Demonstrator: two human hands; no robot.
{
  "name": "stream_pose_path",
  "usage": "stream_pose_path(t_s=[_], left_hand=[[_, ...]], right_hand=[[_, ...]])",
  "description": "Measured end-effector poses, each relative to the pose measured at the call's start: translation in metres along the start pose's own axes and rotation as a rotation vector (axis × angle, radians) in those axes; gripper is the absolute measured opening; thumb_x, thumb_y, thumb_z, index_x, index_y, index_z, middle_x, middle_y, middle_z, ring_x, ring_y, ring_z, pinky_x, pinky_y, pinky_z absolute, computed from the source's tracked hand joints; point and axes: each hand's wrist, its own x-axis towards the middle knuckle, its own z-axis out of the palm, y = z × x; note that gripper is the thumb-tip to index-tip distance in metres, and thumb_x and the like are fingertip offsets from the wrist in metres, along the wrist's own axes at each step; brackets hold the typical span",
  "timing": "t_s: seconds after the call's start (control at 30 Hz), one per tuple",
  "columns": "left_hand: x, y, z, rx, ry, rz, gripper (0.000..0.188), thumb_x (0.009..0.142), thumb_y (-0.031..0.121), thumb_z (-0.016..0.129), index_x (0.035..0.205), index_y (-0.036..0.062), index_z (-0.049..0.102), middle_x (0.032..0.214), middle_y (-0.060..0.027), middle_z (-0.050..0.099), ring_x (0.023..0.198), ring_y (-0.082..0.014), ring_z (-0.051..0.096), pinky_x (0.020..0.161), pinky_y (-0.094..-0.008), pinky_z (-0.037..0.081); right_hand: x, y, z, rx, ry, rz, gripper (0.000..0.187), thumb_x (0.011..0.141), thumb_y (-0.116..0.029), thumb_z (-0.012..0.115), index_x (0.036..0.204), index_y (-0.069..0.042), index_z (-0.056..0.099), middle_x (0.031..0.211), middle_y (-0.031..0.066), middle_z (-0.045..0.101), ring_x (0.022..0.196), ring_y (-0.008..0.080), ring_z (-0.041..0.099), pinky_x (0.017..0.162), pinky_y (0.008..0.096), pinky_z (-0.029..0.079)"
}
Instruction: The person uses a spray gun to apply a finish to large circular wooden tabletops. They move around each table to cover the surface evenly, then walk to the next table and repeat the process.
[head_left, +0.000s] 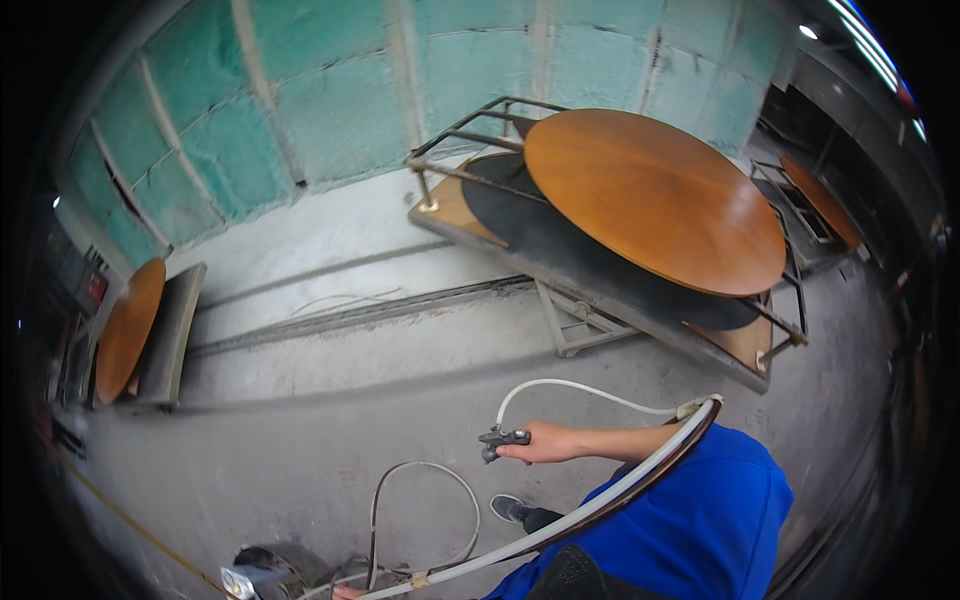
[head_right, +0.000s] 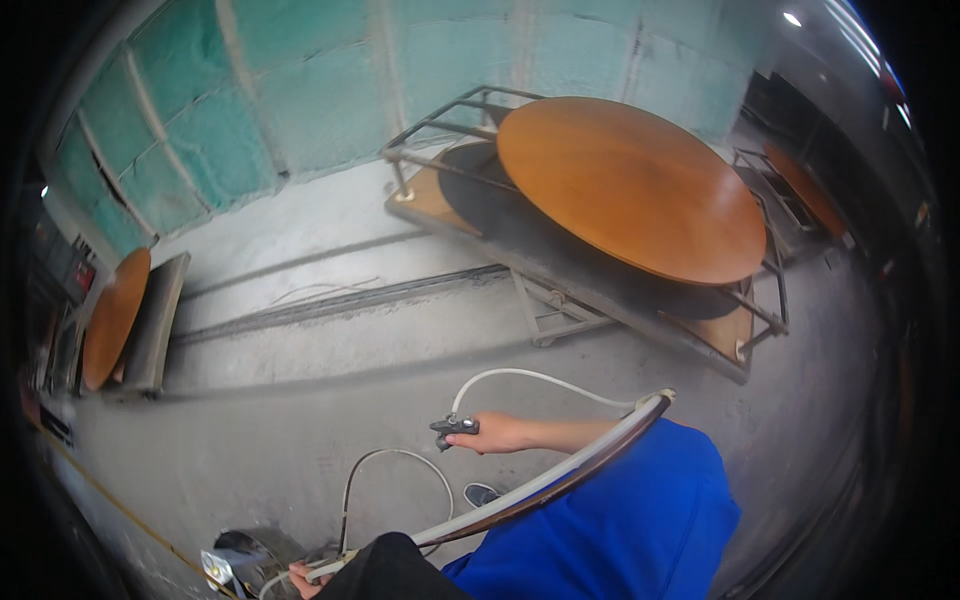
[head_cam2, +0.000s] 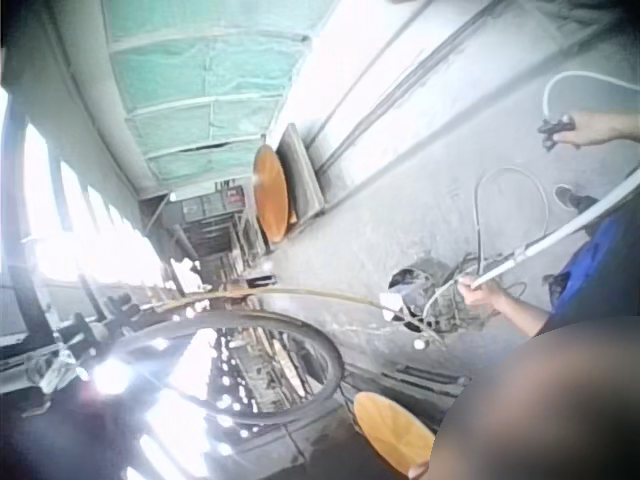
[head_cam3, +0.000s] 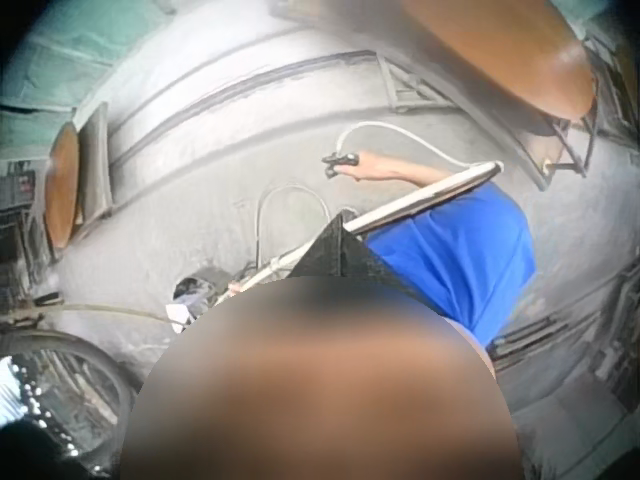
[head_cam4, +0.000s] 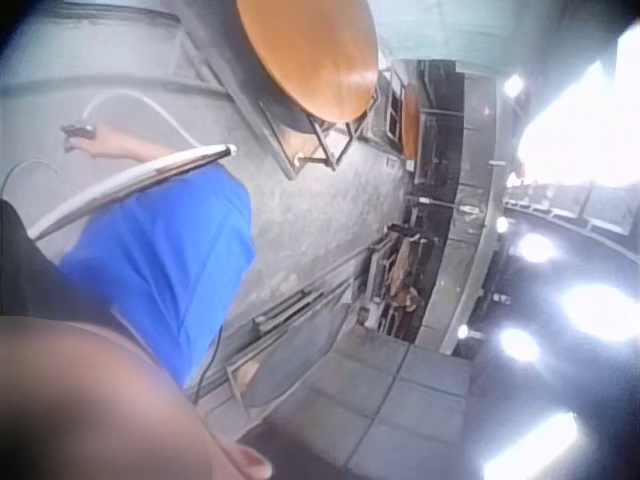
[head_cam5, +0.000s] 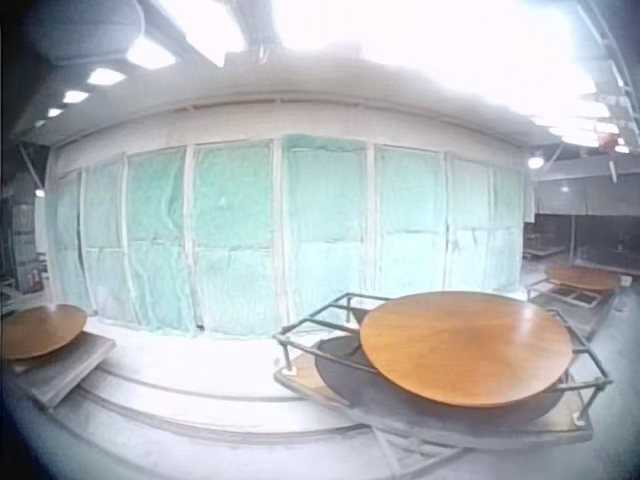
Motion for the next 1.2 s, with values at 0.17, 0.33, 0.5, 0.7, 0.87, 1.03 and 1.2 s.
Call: stream_pose_path(t_s=[0.17, 0.33, 0.5, 0.7, 0.87, 1.03, 1.2], left_hand=[[0.085, 0.084, 0.062, -0.349, 0.002, 0.404, 0.035, 0.105, 0.022, 0.049, 0.086, -0.0058, 0.059, 0.072, -0.016, 0.06, 0.066, -0.0266, 0.052, 0.064, -0.0386, 0.045], [0.146, 0.187, 0.105, -0.443, -0.184, 0.642, 0.034, 0.105, 0.021, 0.051, 0.089, -0.0065, 0.061, 0.072, -0.015, 0.062, 0.065, -0.0217, 0.052, 0.063, -0.0367, 0.046], [0.109, 0.278, 0.164, -0.653, -0.41, 0.795, 0.03, 0.104, 0.019, 0.05, 0.087, -0.0037, 0.06, 0.067, -0.006, 0.052, 0.065, -0.0131, 0.045, 0.059, -0.0333, 0.041], [0.06, 0.342, 0.18, -0.802, -0.612, 0.859, 0.033, 0.102, 0.021, 0.053, 0.08, -0.0022, 0.061, 0.058, -0.0053, 0.047, 0.056, -0.0112, 0.041, 0.051, -0.0325, 0.035], [0.115, 0.353, 0.185, -0.748, -0.835, 0.877, 0.033, 0.101, 0.02, 0.055, 0.077, -0.0017, 0.06, 0.055, -0.0089, 0.048, 0.052, -0.0143, 0.042, 0.049, -0.0345, 0.035], [0.024, 0.399, 0.228, -0.724, -1.125, 0.955, 0.036, 0.1, 0.022, 0.06, 0.072, -0.0003, 0.055, 0.055, -0.0131, 0.048, 0.049, -0.0196, 0.044, 0.049, -0.0383, 0.037], [-0.042, 0.405, 0.261, -0.639, -1.361, 0.973, 0.039, 0.098, 0.027, 0.062, 0.07, 0.0012, 0.055, 0.057, -0.0198, 0.051, 0.049, -0.0333, 0.047, 0.05, -0.0421, 0.039]], right_hand=[[-0.031, -0.002, 0.016, 0.301, 0.296, 0.005, 0.037, 0.098, -0.041, 0.061, 0.103, -0.005, 0.064, 0.078, 0.0038, 0.064, 0.074, 0.0149, 0.06, 0.068, 0.0319, 0.049], [-0.079, -0.006, 0.025, 0.579, 0.635, 0.233, 0.031, 0.096, -0.031, 0.062, 0.113, -0.006, 0.054, 0.076, 0.0011, 0.06, 0.056, 0.0093, 0.048, 0.049, 0.0273, 0.041], [-0.108, 0.076, 0.037, 0.85, 0.887, 0.37, 0.032, 0.088, -0.017, 0.063, 0.113, -0.006, 0.047, 0.076, 0.003, 0.055, 0.055, 0.0095, 0.047, 0.046, 0.0271, 0.039], [-0.215, 0.12, 0.084, 1.113, 1.293, 0.362, 0.041, 0.085, -0.003, 0.061, 0.118, -0.01, 0.037, 0.081, 0.0044, 0.054, 0.059, 0.0108, 0.048, 0.048, 0.0271, 0.04], [-0.198, 0.055, 0.175, 1.064, 1.569, 0.257, 0.025, 0.102, -0.02, 0.055, 0.122, -0.01, 0.046, 0.096, 0.0052, 0.063, 0.059, 0.0089, 0.051, 0.049, 0.025, 0.042], [-0.242, 0.058, 0.158, 0.892, 1.746, 0.494, 0.033, 0.108, -0.04, 0.043, 0.12, -0.009, 0.049, 0.094, 0.0062, 0.065, 0.052, 0.0098, 0.053, 0.042, 0.0241, 0.043], [-0.254, 0.072, 0.098, 0.87, 1.923, 0.587, 0.043, 0.105, -0.051, 0.043, 0.113, -0.009, 0.049, 0.088, 0.0057, 0.065, 0.05, 0.0079, 0.05, 0.04, 0.0236, 0.041]])
